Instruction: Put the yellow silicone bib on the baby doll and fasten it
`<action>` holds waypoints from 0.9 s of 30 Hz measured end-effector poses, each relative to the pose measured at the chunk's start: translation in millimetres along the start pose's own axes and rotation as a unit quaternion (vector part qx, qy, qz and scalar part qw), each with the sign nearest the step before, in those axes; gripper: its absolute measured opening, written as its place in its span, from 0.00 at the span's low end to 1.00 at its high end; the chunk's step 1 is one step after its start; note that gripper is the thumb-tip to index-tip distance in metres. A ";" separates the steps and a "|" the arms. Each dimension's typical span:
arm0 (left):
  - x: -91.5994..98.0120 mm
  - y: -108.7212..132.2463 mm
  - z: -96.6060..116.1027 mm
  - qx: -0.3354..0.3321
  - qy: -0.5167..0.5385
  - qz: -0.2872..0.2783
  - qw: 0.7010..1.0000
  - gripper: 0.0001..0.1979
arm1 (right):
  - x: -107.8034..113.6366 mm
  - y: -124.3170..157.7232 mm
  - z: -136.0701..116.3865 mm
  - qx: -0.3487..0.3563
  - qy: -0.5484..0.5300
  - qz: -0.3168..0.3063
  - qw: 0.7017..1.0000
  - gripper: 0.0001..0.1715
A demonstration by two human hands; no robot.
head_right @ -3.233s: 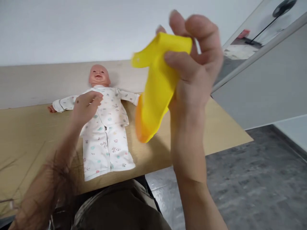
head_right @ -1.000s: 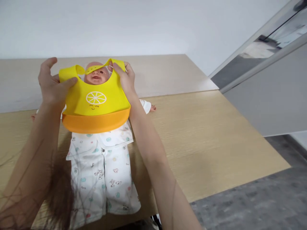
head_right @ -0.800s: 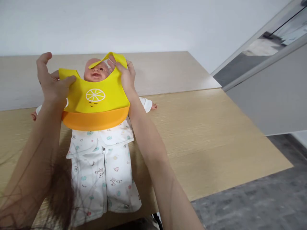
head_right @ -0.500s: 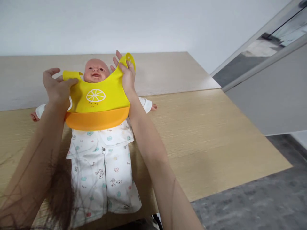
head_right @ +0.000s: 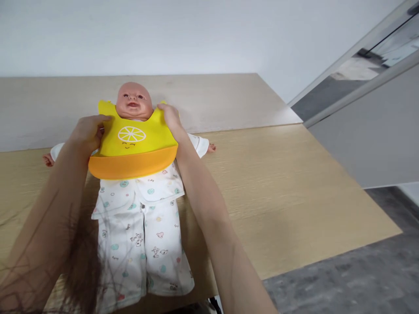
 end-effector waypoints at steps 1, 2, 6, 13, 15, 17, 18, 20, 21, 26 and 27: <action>-4.7 3.2 1.4 0.004 0.011 -0.013 1.000 0.06 | -0.3 3.0 0.2 -0.007 0.003 -0.003 1.000 0.13; -10.8 6.4 3.1 0.008 0.025 -0.033 0.999 0.07 | -1.6 7.1 0.2 -0.016 0.006 -0.009 1.000 0.13; -25.4 14.4 7.7 0.018 0.068 -0.090 0.993 0.08 | -8.8 26.3 -6.9 -0.035 0.010 -0.028 0.999 0.11; -16.9 4.6 -3.4 0.024 0.059 -0.124 0.990 0.07 | -11.7 39.8 -7.1 -0.078 -0.015 -0.039 0.996 0.12; -18.0 2.5 -4.8 0.020 0.067 -0.138 0.988 0.08 | -16.9 39.8 3.6 -0.119 -0.039 -0.067 0.990 0.12; -19.4 2.0 -5.3 0.019 0.070 -0.139 0.988 0.08 | -21.9 40.7 14.6 -0.161 -0.061 -0.093 0.981 0.12; -20.1 2.3 -5.7 0.023 0.067 -0.136 0.988 0.07 | -23.2 41.2 18.6 -0.174 -0.067 -0.101 0.977 0.13; -19.3 2.3 -5.7 0.026 0.056 -0.114 0.992 0.03 | -23.1 41.8 22.1 -0.183 -0.072 -0.104 0.975 0.13; -18.6 2.0 -5.3 0.025 0.051 -0.101 0.993 0.03 | -22.4 42.0 22.0 -0.181 -0.071 -0.102 0.976 0.14; -22.3 -4.8 -4.7 0.014 0.049 -0.087 0.995 0.06 | -20.1 45.0 21.6 -0.188 -0.052 -0.092 0.977 0.16; -23.3 -7.0 -5.6 0.015 0.049 -0.088 0.995 0.05 | -20.0 45.4 22.1 -0.191 -0.045 -0.092 0.976 0.17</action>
Point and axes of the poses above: each hand's wrist, its own y-axis away from the middle knuckle, its own x-axis out of the back of the hand, z = x × y, the point moved 10 cm from there along -y, towards the middle knuckle, and after that the axes turned 11 degrees about -y, right-handed, at the moved point
